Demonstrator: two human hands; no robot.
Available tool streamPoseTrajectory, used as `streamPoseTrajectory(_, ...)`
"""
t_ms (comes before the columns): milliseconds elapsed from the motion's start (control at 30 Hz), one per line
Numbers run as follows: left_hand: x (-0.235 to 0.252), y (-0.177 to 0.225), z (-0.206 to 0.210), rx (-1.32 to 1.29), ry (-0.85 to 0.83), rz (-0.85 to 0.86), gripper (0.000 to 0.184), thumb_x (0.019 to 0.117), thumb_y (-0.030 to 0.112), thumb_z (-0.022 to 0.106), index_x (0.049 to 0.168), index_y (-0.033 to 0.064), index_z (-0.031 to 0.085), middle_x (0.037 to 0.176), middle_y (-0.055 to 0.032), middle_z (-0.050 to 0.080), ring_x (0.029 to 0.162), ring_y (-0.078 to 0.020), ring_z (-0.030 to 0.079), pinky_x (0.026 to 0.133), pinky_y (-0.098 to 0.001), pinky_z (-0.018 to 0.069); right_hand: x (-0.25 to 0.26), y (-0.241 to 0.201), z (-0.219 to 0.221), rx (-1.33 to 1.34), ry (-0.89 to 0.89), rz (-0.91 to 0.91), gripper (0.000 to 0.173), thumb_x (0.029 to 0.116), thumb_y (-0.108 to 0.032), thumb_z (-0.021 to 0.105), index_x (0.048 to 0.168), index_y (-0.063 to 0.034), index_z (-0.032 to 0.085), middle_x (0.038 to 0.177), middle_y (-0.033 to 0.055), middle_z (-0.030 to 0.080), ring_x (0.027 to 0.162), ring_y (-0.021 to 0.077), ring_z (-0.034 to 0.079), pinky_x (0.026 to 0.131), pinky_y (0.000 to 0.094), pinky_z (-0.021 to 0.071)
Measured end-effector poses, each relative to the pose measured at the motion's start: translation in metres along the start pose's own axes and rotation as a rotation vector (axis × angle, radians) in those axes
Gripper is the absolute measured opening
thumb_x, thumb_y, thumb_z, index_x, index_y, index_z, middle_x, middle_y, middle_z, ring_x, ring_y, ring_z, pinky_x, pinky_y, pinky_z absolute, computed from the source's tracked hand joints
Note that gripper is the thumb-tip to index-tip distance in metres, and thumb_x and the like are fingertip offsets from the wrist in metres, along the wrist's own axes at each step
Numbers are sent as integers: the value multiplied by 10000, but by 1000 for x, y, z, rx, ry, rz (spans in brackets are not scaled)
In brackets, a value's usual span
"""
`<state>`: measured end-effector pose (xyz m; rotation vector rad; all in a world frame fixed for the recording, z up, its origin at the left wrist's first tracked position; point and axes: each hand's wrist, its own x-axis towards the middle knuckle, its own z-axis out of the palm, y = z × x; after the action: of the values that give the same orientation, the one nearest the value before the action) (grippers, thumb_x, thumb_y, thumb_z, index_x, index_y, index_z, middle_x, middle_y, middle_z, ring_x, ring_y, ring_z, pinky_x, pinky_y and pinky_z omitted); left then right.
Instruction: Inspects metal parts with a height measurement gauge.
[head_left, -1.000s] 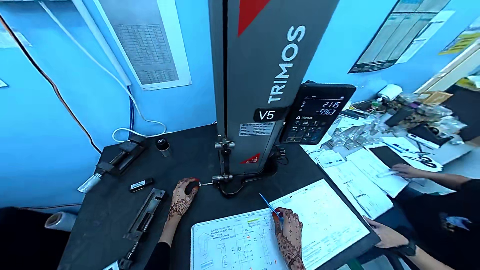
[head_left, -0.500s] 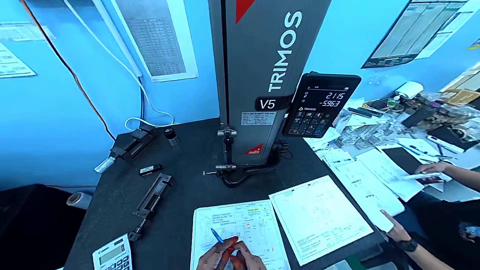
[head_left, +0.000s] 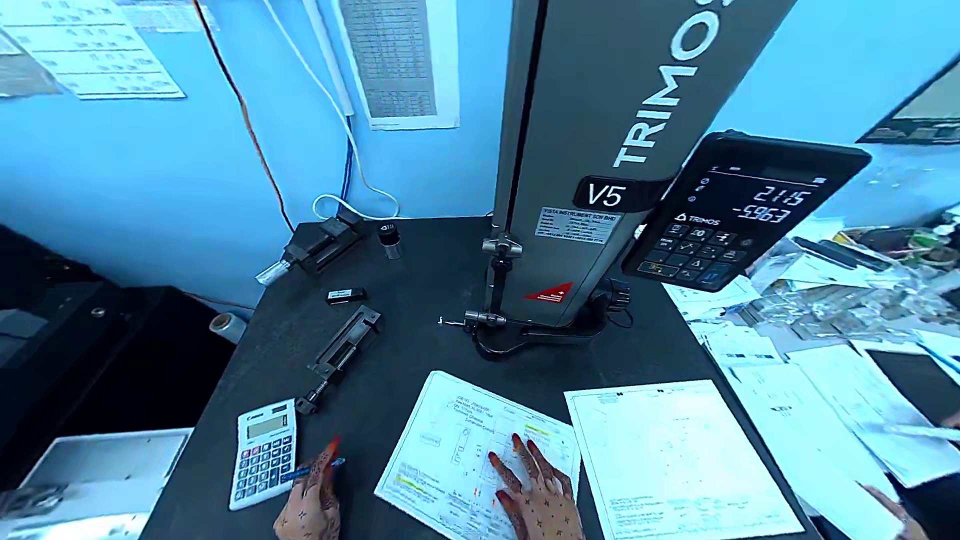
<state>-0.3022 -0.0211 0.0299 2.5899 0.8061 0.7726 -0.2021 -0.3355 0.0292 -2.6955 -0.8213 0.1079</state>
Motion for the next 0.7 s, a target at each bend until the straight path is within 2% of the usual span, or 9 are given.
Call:
streamPoseTrajectory(100, 4, 7, -4, -22, 62, -22, 339, 1025, 26, 455, 1268, -28, 684, 1047, -201, 759, 938, -413, 740, 792, -593, 569, -5, -17, -13, -40, -103, 45, 486, 1026, -483, 478, 1481, -329, 556, 1528, 209, 496, 1335, 480, 523, 947, 652, 468)
streamPoseTrajectory(167, 1, 12, -12, -121, 77, -78, 361, 1051, 71, 436, 1319, -71, 633, 1079, -211, 751, 983, -382, 734, 866, -555, 566, -8, -29, -18, -49, -143, 46, 517, 1024, -491, 478, 1488, -275, 556, 1450, 268, 551, 1244, 527, 573, 933, 681, 461)
streamPoseTrajectory(300, -29, 33, -28, -473, -10, -153, 688, 1032, 320, 487, 1455, -204, 346, 1359, -320, 595, 1221, -287, 652, 1030, -379, 530, -15, -48, -17, -52, -180, 19, 513, 1031, -446, 487, 1458, -180, 591, 1288, 300, 639, 1144, 526, 621, 905, 672, 474)
streamPoseTrajectory(367, -47, 54, -29, -554, -36, -161, 735, 919, 280, 677, 1376, -227, 404, 1339, -349, 579, 1193, -302, 652, 996, -392, 549, -15, -52, -16, 6, -150, 7, 487, 1011, -414, 535, 1396, -136, 644, 1262, 316, 641, 1158, 535, 610, 943, 691, 447)
streamPoseTrajectory(400, -54, 61, -26, -567, -32, -142, 631, 903, 239, 714, 1285, -206, 481, 1283, -316, 632, 1153, -274, 677, 978, -384, 559, -13, -50, -12, 52, -96, -22, 464, 993, -403, 569, 1344, -120, 679, 1256, 314, 639, 1176, 525, 601, 970, 684, 437)
streamPoseTrajectory(467, -64, 72, -18, -588, -18, -120, 328, 977, 153, 625, 1106, -149, 619, 1125, -214, 737, 1032, -200, 736, 927, -350, 592, -5, -39, 1, 144, -42, -154, 451, 980, -398, 599, 1342, -139, 679, 1420, 275, 567, 1353, 483, 503, 1105, 657, 379)
streamPoseTrajectory(567, -72, 82, -4, -713, -65, -217, 504, 1117, 260, 299, 1066, -78, 669, 977, -85, 769, 889, -119, 734, 851, -312, 607, 10, -25, 14, 122, -172, -321, 531, 1033, -510, 461, 1526, -315, 492, 1658, 149, 309, 1537, 385, 261, 1211, 614, 250)
streamPoseTrajectory(633, -75, 84, 5, -868, -50, -294, 552, 1122, 330, 232, 1061, -34, 643, 977, -35, 731, 915, -84, 695, 889, -289, 578, 6, -34, 12, 58, -189, -288, 540, 1041, -537, 416, 1539, -336, 468, 1650, 154, 325, 1509, 397, 323, 1145, 617, 348)
streamPoseTrajectory(700, -71, 88, 7, -925, -73, -339, 515, 1104, 240, 224, 1181, -98, 605, 1079, -112, 704, 957, -128, 690, 904, -308, 577, 0, -50, 0, 51, -264, -197, 547, 1047, -514, 419, 1546, -296, 469, 1619, 201, 366, 1457, 452, 391, 1064, 645, 408)
